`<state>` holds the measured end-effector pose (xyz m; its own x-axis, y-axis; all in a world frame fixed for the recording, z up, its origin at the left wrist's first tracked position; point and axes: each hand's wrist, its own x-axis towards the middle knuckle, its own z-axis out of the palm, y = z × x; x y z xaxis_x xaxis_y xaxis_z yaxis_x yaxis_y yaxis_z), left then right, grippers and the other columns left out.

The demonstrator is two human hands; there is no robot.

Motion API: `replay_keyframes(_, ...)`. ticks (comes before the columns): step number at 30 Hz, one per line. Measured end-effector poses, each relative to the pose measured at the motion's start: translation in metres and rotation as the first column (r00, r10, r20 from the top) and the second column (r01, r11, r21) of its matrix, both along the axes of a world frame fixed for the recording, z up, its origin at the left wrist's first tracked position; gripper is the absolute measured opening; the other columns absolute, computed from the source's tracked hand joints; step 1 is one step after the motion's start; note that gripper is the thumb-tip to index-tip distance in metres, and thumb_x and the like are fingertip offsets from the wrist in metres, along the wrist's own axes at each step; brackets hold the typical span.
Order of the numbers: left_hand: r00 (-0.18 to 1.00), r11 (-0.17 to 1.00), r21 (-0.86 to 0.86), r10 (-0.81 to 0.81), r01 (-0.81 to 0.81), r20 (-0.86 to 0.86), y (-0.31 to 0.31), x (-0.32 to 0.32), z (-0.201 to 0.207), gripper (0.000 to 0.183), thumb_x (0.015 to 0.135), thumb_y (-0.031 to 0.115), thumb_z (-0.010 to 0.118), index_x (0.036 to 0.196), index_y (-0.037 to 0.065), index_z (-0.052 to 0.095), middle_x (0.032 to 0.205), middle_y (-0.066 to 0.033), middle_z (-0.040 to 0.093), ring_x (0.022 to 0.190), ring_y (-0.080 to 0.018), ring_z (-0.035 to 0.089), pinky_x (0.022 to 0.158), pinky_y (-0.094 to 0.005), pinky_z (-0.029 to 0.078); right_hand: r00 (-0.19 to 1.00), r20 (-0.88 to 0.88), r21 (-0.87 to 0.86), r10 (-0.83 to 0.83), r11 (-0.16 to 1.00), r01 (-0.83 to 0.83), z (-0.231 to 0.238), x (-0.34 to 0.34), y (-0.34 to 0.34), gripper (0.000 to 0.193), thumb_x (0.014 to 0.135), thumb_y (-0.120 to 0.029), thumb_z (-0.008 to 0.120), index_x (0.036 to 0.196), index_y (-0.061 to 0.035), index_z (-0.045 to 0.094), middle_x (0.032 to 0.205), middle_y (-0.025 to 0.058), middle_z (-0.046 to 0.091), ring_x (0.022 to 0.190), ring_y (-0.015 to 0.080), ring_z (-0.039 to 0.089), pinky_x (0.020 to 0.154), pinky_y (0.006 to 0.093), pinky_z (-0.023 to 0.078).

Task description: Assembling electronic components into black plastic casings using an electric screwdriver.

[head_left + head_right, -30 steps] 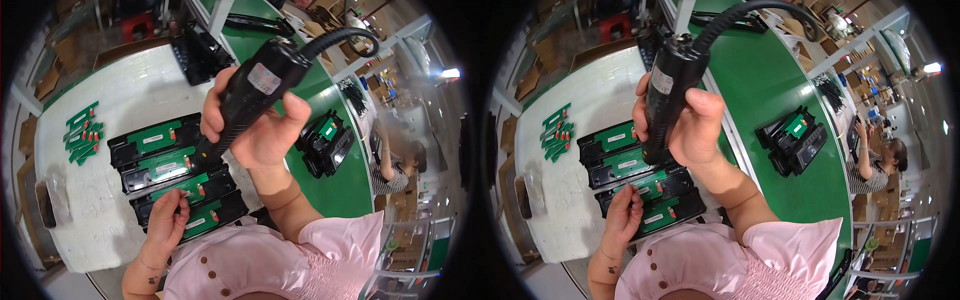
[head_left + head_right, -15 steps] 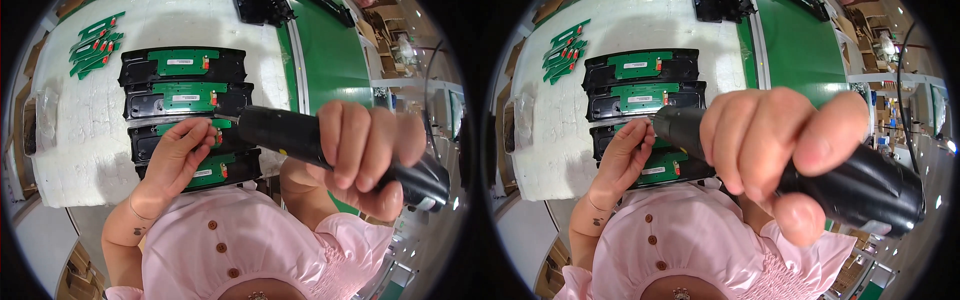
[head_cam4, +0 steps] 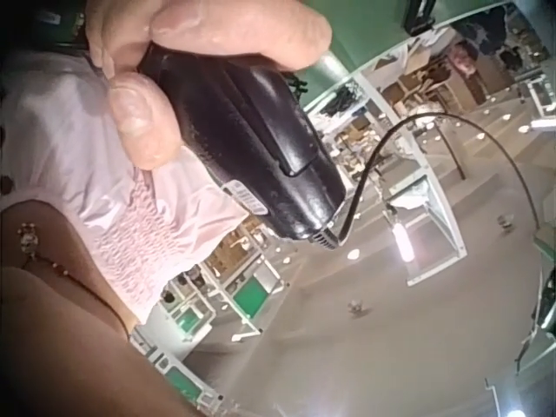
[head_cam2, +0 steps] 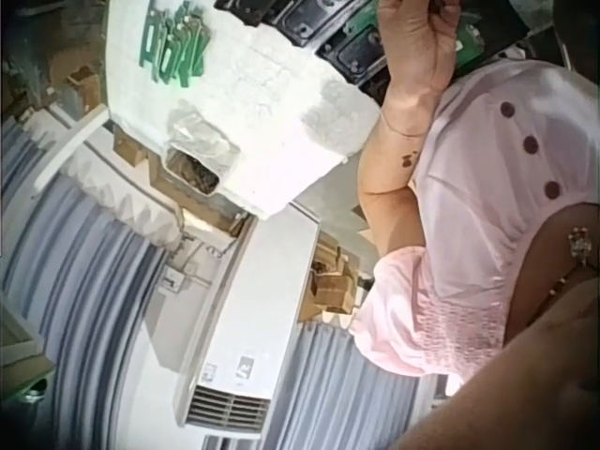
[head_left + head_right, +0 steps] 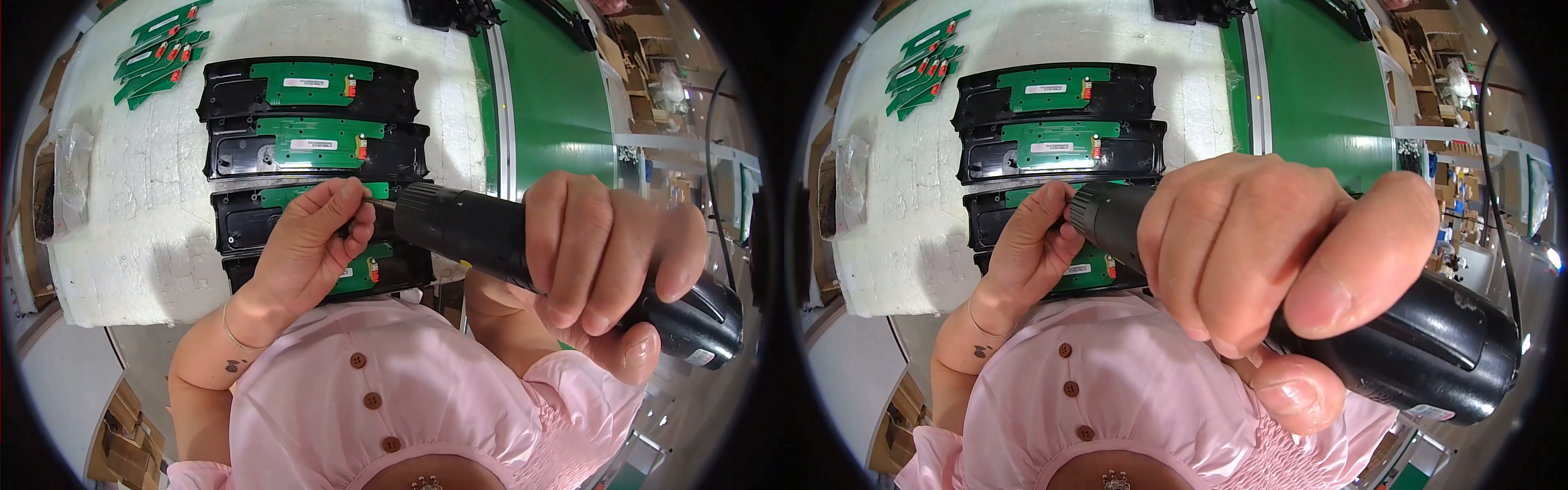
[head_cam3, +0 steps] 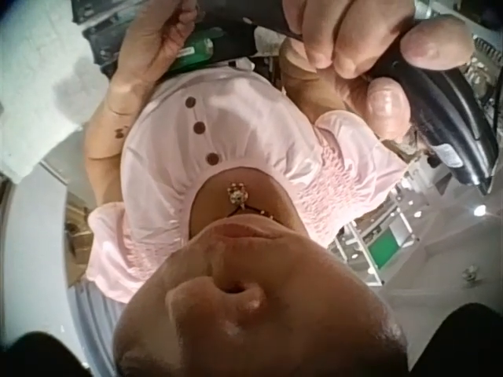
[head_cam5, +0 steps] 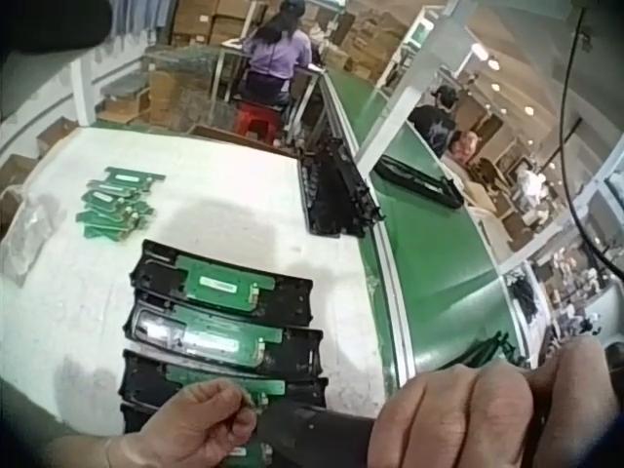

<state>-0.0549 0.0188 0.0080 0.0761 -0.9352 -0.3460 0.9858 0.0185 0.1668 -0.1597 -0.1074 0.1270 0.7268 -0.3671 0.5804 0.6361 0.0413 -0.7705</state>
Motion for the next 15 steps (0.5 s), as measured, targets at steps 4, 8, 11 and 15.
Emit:
replay_keyframes(4, 0.999, 1.000, -0.030, 0.011, -0.010, 0.043, -0.001, 0.003, 0.000, 0.014, 0.084, 0.018, 0.053, 0.085, 0.005, 0.055, 0.075, -0.0011, 0.056, 0.065, -0.0070, 0.053, 0.059, -0.0166, 0.045, 0.999, 0.006, -0.003, 0.047, 0.999, -0.047, 0.000, 0.004, -0.004, 0.023, 0.068, -0.011, 0.060, 0.085, -0.0114, 0.044, 0.059, -0.0038, 0.052, 0.050, 0.0065, 0.052, 0.050, 0.0169, 0.040)
replay_keyframes(8, 0.986, 0.995, -0.008, 0.098, -0.098, 0.138, -0.004, 0.000, 0.007, 0.014, 0.084, 0.018, 0.053, 0.085, 0.004, 0.056, 0.074, -0.0011, 0.056, 0.064, -0.0065, 0.052, 0.059, -0.0163, 0.045, 0.995, 0.056, 0.106, 0.085, 0.990, -0.090, -0.008, 0.014, -0.006, 0.023, 0.069, -0.013, 0.058, 0.086, -0.0110, 0.043, 0.063, -0.0042, 0.050, 0.053, 0.0063, 0.047, 0.056, 0.0195, 0.037)
replay_keyframes(11, 0.992, 0.994, -0.023, 0.112, -0.111, 0.051, -0.008, 0.004, 0.008, 0.015, 0.084, 0.018, 0.053, 0.086, 0.004, 0.057, 0.074, -0.0012, 0.055, 0.064, -0.0061, 0.052, 0.061, -0.0163, 0.046, 0.985, 0.045, 0.125, 0.166, 0.977, -0.170, -0.024, 0.026, -0.017, 0.034, 0.070, -0.017, 0.056, 0.100, -0.0074, 0.045, 0.064, -0.0029, 0.048, 0.055, 0.0077, 0.047, 0.058, 0.0231, 0.036)
replay_keyframes(15, 0.994, 0.995, 0.041, 0.089, -0.086, -0.061, -0.007, 0.007, 0.007, 0.016, 0.084, 0.017, 0.053, 0.090, 0.003, 0.057, 0.077, -0.0017, 0.057, 0.067, -0.0064, 0.054, 0.061, -0.0156, 0.048, 0.988, 0.025, 0.134, 0.153, 0.979, -0.155, -0.018, 0.026, -0.021, 0.033, 0.068, -0.016, 0.057, 0.099, -0.0079, 0.046, 0.064, -0.0024, 0.048, 0.054, 0.0076, 0.046, 0.058, 0.0222, 0.035)
